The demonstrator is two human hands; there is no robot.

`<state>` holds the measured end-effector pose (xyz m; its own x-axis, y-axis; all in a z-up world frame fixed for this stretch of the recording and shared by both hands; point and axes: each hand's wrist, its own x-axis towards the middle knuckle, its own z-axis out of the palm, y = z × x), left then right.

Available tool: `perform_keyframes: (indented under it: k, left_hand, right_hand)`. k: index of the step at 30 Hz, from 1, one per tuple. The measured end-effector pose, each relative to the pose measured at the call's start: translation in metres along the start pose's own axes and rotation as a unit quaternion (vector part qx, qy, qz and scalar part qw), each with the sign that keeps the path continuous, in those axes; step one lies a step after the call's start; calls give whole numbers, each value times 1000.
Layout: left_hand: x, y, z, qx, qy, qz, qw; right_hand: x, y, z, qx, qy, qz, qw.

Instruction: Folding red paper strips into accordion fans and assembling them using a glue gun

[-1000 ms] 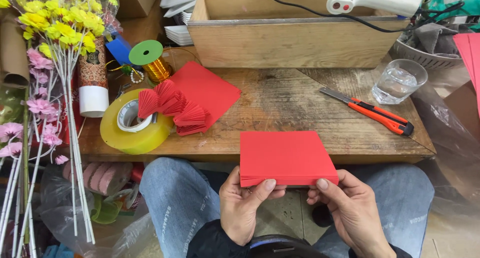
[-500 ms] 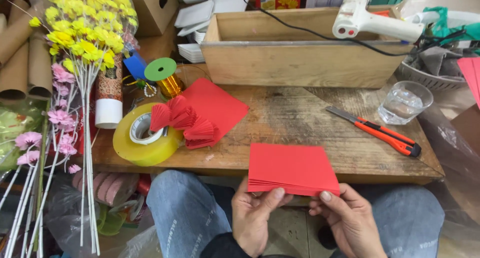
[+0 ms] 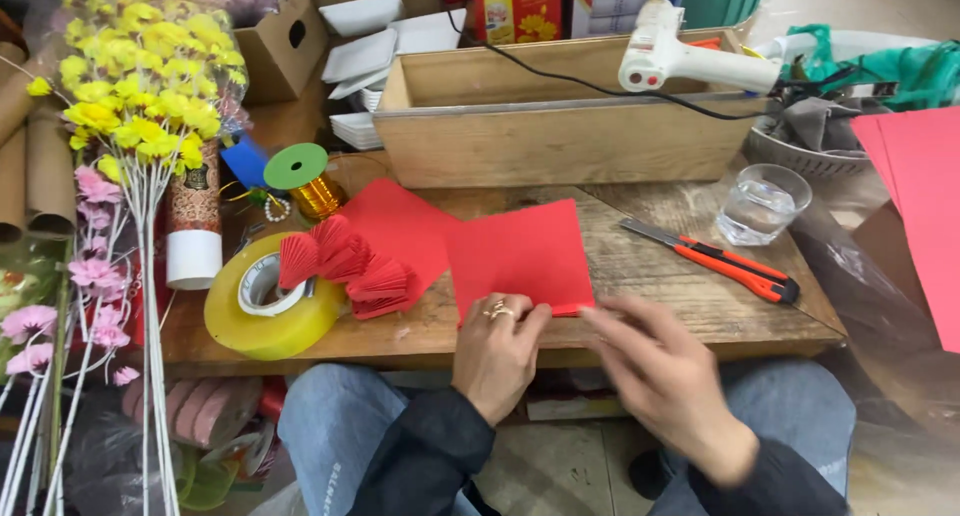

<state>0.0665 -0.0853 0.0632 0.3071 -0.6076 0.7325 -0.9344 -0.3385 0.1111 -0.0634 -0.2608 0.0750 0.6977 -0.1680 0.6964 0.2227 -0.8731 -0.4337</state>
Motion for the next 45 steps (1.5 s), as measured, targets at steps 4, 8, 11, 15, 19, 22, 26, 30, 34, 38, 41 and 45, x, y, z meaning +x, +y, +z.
perform_keyframes:
  k: [4,8,11,15,19,22,26,30,34,38,41,45]
  left_hand:
    - [-11,-11,33,13,-22,46,999]
    - [-35,-40,68,15,-28,42,999]
    - [-51,-61,78,29,-73,12,997]
    - [-56,-59,73,-20,-62,-11,998]
    - [-53,-51,65,-83,-63,-49,993]
    - [-49,-54,68,-122,-77,-91,985]
    - [-46,-63,75,-141,-124,-139,972]
    - [-41,-71,83,-151,-177,-185,955]
    - [-29,-78,80,-154,-213,-222,939]
    - [-18,-81,77,-145,-276,-247,918]
    - [-19,-83,80,-154,-276,-256,913]
    - [-15,-81,77,-160,-282,-276,905]
  right_hand:
    - [-5,56,51,-129,-65,-105,984]
    - [-19,99,74,-108,-67,-102,987]
    - [-19,108,75,-85,-37,-60,994]
    - [-11,100,71,-132,-82,-106,982]
    - [-14,103,75,-81,-134,-100,983]
    - [-13,105,79,-73,-156,-57,983]
    - [-1,104,82,-56,-210,14,976]
    - [8,118,91,-56,-268,64,960]
    - [24,120,93,-56,-314,138,938]
    - [37,114,89,-48,-352,209,911]
    - [46,105,85,-60,-382,266,883]
    - [50,104,85,-64,-390,295,870]
